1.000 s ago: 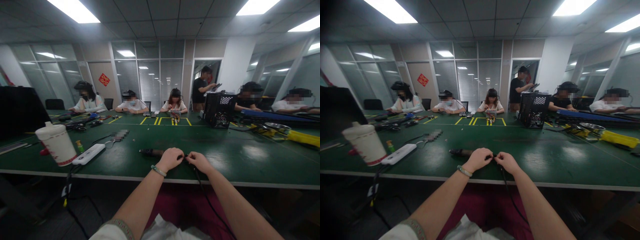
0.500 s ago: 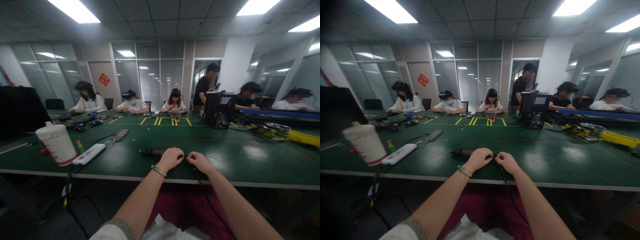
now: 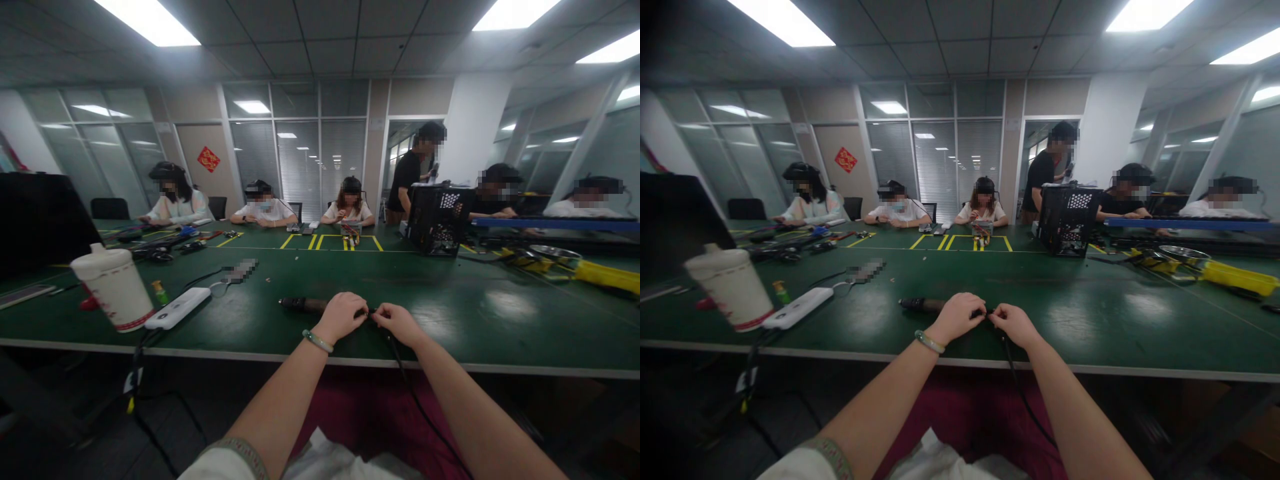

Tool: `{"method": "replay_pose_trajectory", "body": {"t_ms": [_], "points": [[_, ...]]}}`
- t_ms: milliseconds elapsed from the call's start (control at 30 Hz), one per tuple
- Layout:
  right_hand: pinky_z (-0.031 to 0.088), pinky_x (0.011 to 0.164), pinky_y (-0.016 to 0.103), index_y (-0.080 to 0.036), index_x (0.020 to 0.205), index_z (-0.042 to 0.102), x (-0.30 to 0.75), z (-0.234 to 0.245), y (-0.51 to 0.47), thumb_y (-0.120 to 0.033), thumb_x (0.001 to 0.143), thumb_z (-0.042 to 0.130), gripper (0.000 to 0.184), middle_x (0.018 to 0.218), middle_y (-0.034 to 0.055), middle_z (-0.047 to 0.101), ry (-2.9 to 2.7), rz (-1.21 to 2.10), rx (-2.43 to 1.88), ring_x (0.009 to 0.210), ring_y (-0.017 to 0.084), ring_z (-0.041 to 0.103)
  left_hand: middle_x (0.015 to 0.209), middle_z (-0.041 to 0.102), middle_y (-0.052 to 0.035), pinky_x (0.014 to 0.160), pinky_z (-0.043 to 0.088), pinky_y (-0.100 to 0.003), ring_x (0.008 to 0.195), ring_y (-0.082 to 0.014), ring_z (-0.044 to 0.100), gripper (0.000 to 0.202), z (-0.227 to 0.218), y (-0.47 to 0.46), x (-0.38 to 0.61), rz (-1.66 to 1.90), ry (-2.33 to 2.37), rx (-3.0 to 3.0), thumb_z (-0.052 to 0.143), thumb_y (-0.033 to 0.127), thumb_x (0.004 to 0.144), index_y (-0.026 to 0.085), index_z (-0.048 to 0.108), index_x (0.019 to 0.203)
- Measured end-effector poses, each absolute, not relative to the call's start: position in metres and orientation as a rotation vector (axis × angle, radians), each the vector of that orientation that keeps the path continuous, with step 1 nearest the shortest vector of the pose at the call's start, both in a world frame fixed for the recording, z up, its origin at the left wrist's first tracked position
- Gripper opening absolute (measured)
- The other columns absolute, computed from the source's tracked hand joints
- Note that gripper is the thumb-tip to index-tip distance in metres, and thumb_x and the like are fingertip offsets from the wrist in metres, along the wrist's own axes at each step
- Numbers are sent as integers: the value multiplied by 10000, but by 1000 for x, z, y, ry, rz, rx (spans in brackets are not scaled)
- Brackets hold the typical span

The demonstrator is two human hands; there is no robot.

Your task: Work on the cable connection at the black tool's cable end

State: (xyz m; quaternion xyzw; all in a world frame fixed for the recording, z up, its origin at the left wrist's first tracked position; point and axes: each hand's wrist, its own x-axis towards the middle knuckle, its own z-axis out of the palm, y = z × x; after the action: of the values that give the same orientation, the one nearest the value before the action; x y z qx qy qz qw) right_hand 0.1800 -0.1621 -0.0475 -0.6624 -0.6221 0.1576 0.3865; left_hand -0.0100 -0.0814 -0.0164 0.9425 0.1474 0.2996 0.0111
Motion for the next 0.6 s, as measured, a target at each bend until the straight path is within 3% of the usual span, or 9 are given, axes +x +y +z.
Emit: {"method": "replay_pose_trajectory", "body": {"t_ms": [333, 600], "points": [[398, 565, 227, -195, 705, 599, 180, -49, -163, -431, 808, 571, 259, 634, -4, 667, -1577, 408, -1670, 599, 143, 584, 1129, 628, -13, 1105, 254, -427, 1175, -203, 482, 78, -14, -82, -10, 936, 443, 2995, 621, 241, 836, 237, 652, 906], [389, 555, 224, -194, 688, 595, 180, -48, -162, -412, 800, 579, 246, 624, -6, 663, -1578, 406, -1678, 578, 137, 577, 1124, 631, -26, 1105, 264, -425, 1186, -217, 484, 99, -19, -79, -9, 1037, 435, 2950, 660, 287, 803, 222, 643, 875]]}}
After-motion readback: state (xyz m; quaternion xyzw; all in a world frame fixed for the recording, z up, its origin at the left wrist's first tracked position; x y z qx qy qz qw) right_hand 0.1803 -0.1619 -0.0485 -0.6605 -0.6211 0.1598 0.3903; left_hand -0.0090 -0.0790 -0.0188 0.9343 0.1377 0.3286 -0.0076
